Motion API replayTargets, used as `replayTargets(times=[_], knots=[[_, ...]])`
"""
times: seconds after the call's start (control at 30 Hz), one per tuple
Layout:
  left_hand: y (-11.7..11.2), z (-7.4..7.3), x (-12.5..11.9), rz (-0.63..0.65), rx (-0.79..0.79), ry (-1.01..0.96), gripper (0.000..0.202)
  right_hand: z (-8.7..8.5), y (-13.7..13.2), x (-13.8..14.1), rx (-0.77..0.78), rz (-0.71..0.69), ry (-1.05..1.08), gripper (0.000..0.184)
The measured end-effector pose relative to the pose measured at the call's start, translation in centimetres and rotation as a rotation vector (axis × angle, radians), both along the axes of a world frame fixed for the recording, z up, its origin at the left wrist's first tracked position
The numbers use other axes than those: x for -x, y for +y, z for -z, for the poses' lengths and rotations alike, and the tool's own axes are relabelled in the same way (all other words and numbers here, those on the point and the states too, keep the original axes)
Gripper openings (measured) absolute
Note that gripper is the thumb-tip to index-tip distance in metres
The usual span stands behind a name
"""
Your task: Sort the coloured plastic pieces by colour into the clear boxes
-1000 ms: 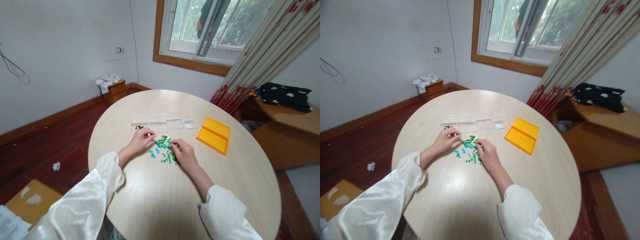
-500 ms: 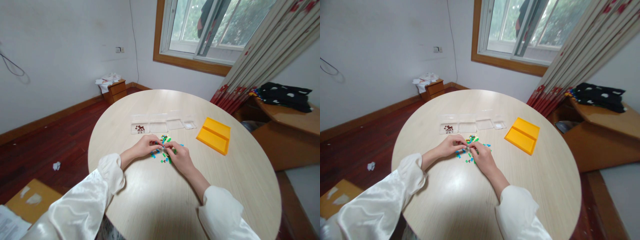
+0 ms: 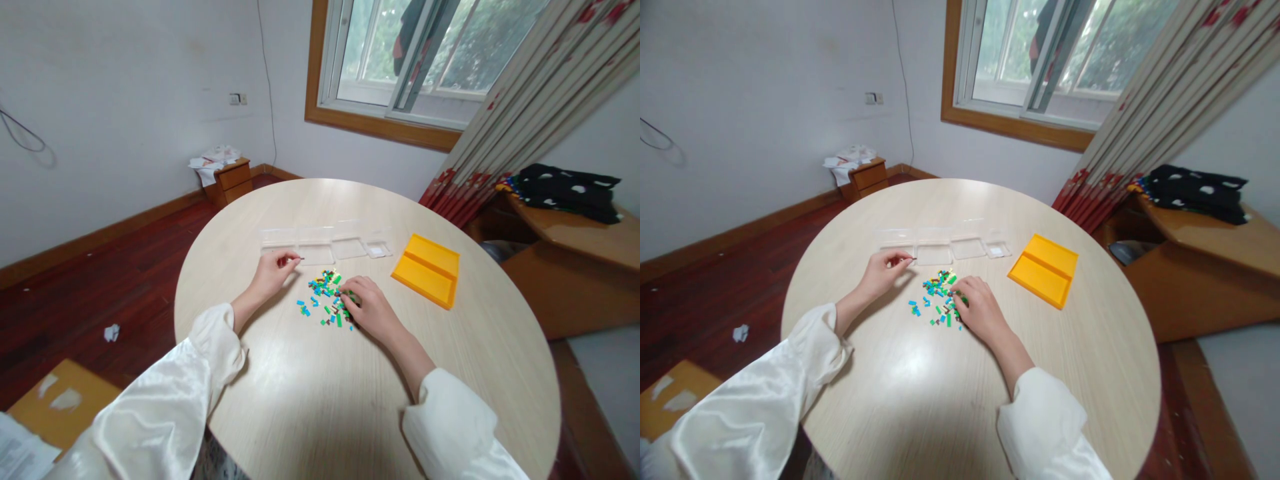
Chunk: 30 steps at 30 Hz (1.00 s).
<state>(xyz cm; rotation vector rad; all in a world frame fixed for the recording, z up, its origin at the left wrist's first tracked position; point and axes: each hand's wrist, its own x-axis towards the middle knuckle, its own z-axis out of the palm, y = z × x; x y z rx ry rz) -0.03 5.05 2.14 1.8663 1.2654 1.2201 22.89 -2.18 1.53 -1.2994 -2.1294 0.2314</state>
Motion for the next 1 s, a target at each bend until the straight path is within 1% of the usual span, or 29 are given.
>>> replayTargets(times=[0.07,0.2,0.37,0.57,0.73,0.87,1.0], knots=[[0.4,-0.2,0.5,-0.067,0.000,-0.016,0.012,0.1,0.1,-0.1,0.036,0.015,-0.045,0.013],[0.8,-0.3,1.1,-0.131,-0.016,0.001,0.012,0.4,0.1,0.0,0.085,0.020,-0.073,0.015],[1.3,0.1,1.5,-0.179,-0.018,0.062,0.012,0.6,0.1,0.1,0.109,0.033,-0.050,0.014],[1.8,0.6,1.9,-0.264,-0.050,0.174,0.014,0.5,0.0,0.3,0.144,0.052,-0.083,0.010],[2.1,0.9,2.1,-0.282,-0.053,0.209,0.018,0.7,0.0,0.4,0.132,0.064,-0.088,0.011],[2.4,1.2,2.2,-0.285,-0.048,0.204,0.022,0.8,0.1,0.3,0.081,0.087,-0.026,0.013],[2.6,1.5,2.3,-0.277,-0.065,0.209,0.020,0.6,0.1,0.3,0.058,0.088,0.029,0.013]])
